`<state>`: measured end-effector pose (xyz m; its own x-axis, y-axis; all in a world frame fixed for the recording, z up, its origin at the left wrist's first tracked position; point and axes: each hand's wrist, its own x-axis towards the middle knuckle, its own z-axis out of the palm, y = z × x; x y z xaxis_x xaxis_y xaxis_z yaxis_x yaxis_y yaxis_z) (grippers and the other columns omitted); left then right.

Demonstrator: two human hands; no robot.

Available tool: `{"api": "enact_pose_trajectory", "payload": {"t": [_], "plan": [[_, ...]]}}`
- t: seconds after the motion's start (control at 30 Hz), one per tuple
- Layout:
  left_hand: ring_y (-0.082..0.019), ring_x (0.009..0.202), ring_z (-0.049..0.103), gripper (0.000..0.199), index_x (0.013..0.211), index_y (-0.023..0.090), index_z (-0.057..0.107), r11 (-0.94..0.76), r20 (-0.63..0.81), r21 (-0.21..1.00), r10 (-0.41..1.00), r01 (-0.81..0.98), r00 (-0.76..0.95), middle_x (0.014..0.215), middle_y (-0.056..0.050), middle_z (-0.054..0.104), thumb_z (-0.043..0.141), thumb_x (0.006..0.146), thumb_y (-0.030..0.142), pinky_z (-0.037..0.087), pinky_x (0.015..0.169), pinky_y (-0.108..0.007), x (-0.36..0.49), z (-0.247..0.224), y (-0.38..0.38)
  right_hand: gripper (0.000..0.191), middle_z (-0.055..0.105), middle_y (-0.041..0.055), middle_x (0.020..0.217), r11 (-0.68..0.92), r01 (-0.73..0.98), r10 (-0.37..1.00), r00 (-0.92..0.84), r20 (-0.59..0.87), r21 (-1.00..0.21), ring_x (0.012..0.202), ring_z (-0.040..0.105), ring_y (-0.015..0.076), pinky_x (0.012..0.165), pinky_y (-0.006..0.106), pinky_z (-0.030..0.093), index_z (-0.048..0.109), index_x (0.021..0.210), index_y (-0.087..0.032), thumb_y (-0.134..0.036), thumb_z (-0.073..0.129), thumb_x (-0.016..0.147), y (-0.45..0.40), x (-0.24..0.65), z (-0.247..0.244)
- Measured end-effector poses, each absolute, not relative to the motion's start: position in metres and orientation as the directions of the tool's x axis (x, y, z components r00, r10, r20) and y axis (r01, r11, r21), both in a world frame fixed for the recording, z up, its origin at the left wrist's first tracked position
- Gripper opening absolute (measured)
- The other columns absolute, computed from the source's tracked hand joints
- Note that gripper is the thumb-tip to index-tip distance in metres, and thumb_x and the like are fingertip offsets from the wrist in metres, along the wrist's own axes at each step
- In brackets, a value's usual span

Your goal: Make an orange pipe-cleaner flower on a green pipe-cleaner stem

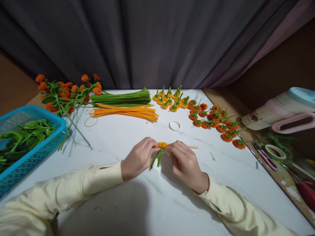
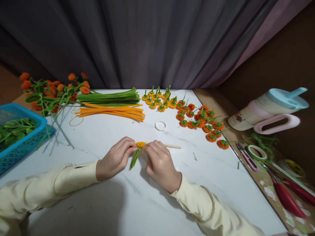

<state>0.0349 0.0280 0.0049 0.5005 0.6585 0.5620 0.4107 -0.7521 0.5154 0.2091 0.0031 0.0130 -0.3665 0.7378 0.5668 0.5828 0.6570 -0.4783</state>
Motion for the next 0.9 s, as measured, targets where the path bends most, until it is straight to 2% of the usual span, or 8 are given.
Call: {"api": "enact_pose_trajectory", "payload": {"t": [0.17,0.27,0.37,0.47,0.6,0.73,0.83,0.9], "plan": [[-0.016,0.067,0.049,0.014,0.085,0.015,0.047,-0.876,0.658,0.216,0.457,0.431,0.598,0.072,-0.005,0.054,0.036,0.091,0.008,0.044,0.06,-0.028,0.032,0.006,0.034,0.021,0.054,0.002,0.063,0.524,0.572,0.848,-0.28,0.451,-0.631,0.06,0.047,0.0143,0.057,0.027,0.037,0.051,0.071,-0.017,-0.002,0.039,0.08,0.002,0.206,0.019],[-0.017,0.068,0.052,0.017,0.087,0.013,0.05,-0.9,0.639,0.143,0.401,0.412,0.656,0.072,-0.007,0.056,0.034,0.09,0.008,0.045,0.06,-0.03,0.031,0.004,0.035,0.02,0.056,0.0021,0.062,0.467,0.587,0.882,-0.255,0.397,-0.661,0.06,0.049,0.0142,0.057,0.026,0.038,0.051,0.068,-0.017,-0.004,0.041,0.079,0.002,0.205,0.018],[-0.019,0.068,0.053,0.021,0.089,0.012,0.053,-0.907,0.602,0.135,0.394,0.398,0.695,0.072,-0.009,0.058,0.032,0.09,0.008,0.046,0.061,-0.031,0.031,0.004,0.034,0.019,0.056,0.0026,0.062,0.453,0.614,0.888,-0.25,0.385,-0.646,0.059,0.049,0.0148,0.057,0.027,0.038,0.051,0.067,-0.017,-0.005,0.041,0.078,0.002,0.205,0.016],[-0.019,0.071,0.053,0.023,0.09,0.012,0.056,-0.886,0.546,0.241,0.461,0.396,0.699,0.075,-0.009,0.059,0.033,0.092,0.011,0.046,0.064,-0.032,0.031,0.007,0.034,0.02,0.055,0.0026,0.061,0.459,0.628,0.885,-0.257,0.388,-0.629,0.058,0.049,0.015,0.056,0.026,0.037,0.051,0.066,-0.018,-0.004,0.04,0.077,0.005,0.208,0.017],[-0.019,0.092,0.054,0.019,0.104,0.013,0.056,-0.728,0.465,0.563,0.671,0.392,0.578,0.095,-0.011,0.058,0.043,0.092,0.02,0.047,0.08,-0.034,0.03,0.011,0.039,0.019,0.055,0.0021,0.062,0.459,0.604,0.887,-0.274,0.371,-0.652,0.059,0.049,0.0142,0.056,0.025,0.037,0.053,0.069,-0.017,-0.005,0.042,0.079,0.01,0.215,0.023],[-0.019,0.106,0.054,0.035,0.123,0.02,0.052,-0.443,0.197,0.856,0.757,0.266,0.623,0.117,-0.009,0.057,0.05,0.09,0.03,0.045,0.09,-0.031,0.03,0.007,0.045,0.017,0.056,0.0021,0.064,0.441,0.588,0.897,-0.29,0.333,-0.678,0.059,0.05,0.0138,0.056,0.025,0.038,0.054,0.07,-0.016,-0.008,0.045,0.082,0.013,0.22,0.026],[-0.019,0.099,0.059,0.033,0.117,0.018,0.059,-0.16,-0.003,0.967,0.768,0.196,0.641,0.113,-0.008,0.063,0.049,0.089,0.032,0.049,0.082,-0.029,0.031,0.001,0.047,0.016,0.057,0.002,0.064,0.42,0.581,0.904,-0.334,0.267,-0.697,0.059,0.051,0.0139,0.056,0.025,0.039,0.054,0.07,-0.016,-0.01,0.046,0.082,0.014,0.219,0.024],[-0.017,0.085,0.062,0.034,0.114,0.015,0.061,0.0,-0.095,0.988,0.784,0.153,0.614,0.107,-0.008,0.066,0.05,0.088,0.034,0.051,0.069,-0.026,0.033,-0.002,0.047,0.015,0.056,0.0025,0.066,0.412,0.588,0.907,-0.338,0.25,-0.696,0.06,0.051,0.0143,0.057,0.026,0.041,0.054,0.072,-0.016,-0.011,0.046,0.084,0.014,0.218,0.021]]}}
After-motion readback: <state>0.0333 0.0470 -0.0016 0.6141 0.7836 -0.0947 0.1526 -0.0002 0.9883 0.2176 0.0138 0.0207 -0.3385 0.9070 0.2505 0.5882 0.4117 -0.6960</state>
